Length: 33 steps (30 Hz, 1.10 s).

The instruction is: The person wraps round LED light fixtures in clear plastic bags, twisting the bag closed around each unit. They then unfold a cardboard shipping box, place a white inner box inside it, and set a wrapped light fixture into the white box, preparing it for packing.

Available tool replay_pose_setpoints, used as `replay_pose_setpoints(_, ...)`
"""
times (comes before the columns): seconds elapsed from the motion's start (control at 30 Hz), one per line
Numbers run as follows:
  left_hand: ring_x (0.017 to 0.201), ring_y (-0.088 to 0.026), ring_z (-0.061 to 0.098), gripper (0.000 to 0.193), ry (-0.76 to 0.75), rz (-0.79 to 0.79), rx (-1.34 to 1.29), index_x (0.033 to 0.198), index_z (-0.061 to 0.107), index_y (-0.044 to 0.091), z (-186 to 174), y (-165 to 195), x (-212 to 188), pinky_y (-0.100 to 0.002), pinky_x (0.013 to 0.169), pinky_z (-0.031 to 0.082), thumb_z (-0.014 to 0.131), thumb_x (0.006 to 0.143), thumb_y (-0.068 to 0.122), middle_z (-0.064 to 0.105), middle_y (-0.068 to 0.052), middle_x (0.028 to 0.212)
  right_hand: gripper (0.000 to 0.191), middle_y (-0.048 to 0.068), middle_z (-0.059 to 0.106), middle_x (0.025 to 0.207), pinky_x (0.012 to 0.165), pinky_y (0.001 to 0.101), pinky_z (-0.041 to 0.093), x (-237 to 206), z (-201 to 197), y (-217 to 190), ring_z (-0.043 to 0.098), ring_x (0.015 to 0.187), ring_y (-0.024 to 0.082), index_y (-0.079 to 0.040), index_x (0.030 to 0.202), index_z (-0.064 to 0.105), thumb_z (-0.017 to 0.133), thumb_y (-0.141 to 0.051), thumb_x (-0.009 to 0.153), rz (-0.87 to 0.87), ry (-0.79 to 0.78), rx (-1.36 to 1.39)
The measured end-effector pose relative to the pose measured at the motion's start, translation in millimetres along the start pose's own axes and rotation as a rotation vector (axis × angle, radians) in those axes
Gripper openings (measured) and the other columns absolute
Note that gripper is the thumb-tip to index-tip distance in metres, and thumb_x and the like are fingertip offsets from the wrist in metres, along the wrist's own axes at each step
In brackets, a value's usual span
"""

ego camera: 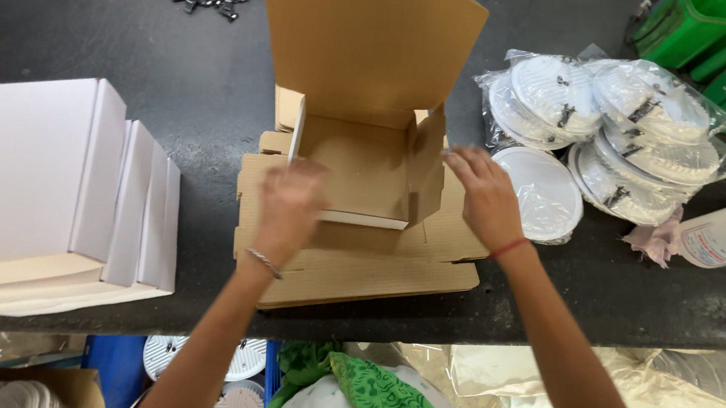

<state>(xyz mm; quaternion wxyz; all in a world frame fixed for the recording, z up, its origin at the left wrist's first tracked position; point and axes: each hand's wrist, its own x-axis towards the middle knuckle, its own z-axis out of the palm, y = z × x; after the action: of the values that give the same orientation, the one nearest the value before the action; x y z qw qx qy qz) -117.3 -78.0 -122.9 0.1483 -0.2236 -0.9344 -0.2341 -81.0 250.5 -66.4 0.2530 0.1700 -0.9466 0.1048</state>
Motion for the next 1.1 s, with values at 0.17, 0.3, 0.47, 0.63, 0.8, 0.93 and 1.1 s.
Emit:
replay_pose_setpoints(0.17, 0.144, -0.023, 0.046, 0.013, -0.072, 0.221, 0.160, 0.093, 0.076, 0.019, 20.3, 31.4, -3.6, -0.051, 0.127, 0.018, 0.071, 0.089, 0.009, 0.068, 0.005, 0.131, 0.033, 0.004, 0.059, 0.145, 0.122, 0.0424, 0.036, 25.3, 26.1, 22.2, 0.044, 0.147, 0.029, -0.021, 0.103, 0.070, 0.065, 0.002, 0.080, -0.146, -0.062, -0.156)
replay_pose_setpoints(0.3, 0.140, -0.027, 0.045, 0.016, -0.056, 0.069, 0.192, 0.087, 0.080, 0.019, -0.4, 4.1, -4.3, -0.051, 0.122, 0.018, 0.068, 0.085, 0.009, 0.067, 0.000, 0.131, 0.021, 0.004, 0.059, 0.143, 0.119, 0.0454, 0.035, 1.1, 23.0, 2.5, 0.048, 0.139, 0.027, -0.020, 0.099, 0.061, 0.071, -0.012, 0.083, -0.336, -0.059, 0.136)
replay_pose_setpoints(0.47, 0.128, -0.027, 0.055, 0.028, 0.061, -0.008, -0.100, 0.118, 0.075, 0.010, -14.1, 15.3, -24.6, -0.045, 0.109, 0.037, 0.064, 0.093, 0.010, 0.067, -0.006, 0.131, 0.042, 0.008, 0.067, 0.131, 0.104, 0.0412, 0.049, -30.2, 18.5, -16.8, 0.060, 0.124, 0.029, -0.007, 0.127, 0.068, 0.063, -0.002, 0.086, -0.076, -0.175, 0.073)
replay_pose_setpoints(0.63, 0.118, -0.029, 0.057, 0.047, -0.066, -0.007, -0.239, 0.119, 0.071, 0.002, -15.6, 76.1, -41.9, -0.041, 0.100, 0.048, 0.068, 0.094, 0.042, 0.065, -0.011, 0.123, 0.037, 0.005, 0.069, 0.127, 0.096, 0.0382, 0.054, -24.9, 20.8, -5.0, 0.066, 0.117, 0.027, -0.010, 0.125, 0.069, 0.060, -0.004, 0.090, -0.092, -0.222, 0.029)
replay_pose_setpoints(0.8, 0.107, -0.030, 0.058, 0.058, -0.064, 0.067, -0.160, 0.116, 0.068, -0.005, -3.2, 101.3, -38.9, -0.041, 0.089, 0.050, 0.069, 0.087, 0.045, 0.062, -0.013, 0.114, 0.039, 0.005, 0.071, 0.124, 0.096, 0.0391, 0.053, -21.3, 28.0, 0.9, 0.066, 0.115, 0.027, -0.011, 0.122, 0.071, 0.056, 0.000, 0.087, -0.134, -0.264, 0.063)
replay_pose_setpoints(0.93, 0.105, -0.030, 0.058, 0.034, -0.111, 0.001, -0.142, 0.101, 0.070, 0.000, 20.8, 105.5, -31.4, -0.042, 0.088, 0.051, 0.067, 0.092, 0.032, 0.061, -0.012, 0.109, 0.041, 0.005, 0.072, 0.118, 0.096, 0.0396, 0.052, -6.2, 31.8, 5.3, 0.064, 0.115, 0.027, -0.011, 0.117, 0.072, 0.056, 0.005, 0.083, -0.160, -0.428, 0.043)
replay_pose_setpoints(1.1, 0.104, -0.031, 0.060, 0.018, -0.253, -0.029, -0.190, 0.089, 0.072, 0.005, 30.2, 95.6, -20.6, -0.043, 0.085, 0.052, 0.063, 0.092, 0.019, 0.062, -0.010, 0.102, 0.043, 0.002, 0.072, 0.113, 0.097, 0.0428, 0.052, 20.3, 19.8, 13.4, 0.065, 0.110, 0.027, -0.016, 0.113, 0.073, 0.057, 0.007, 0.081, -0.211, -0.647, 0.029)
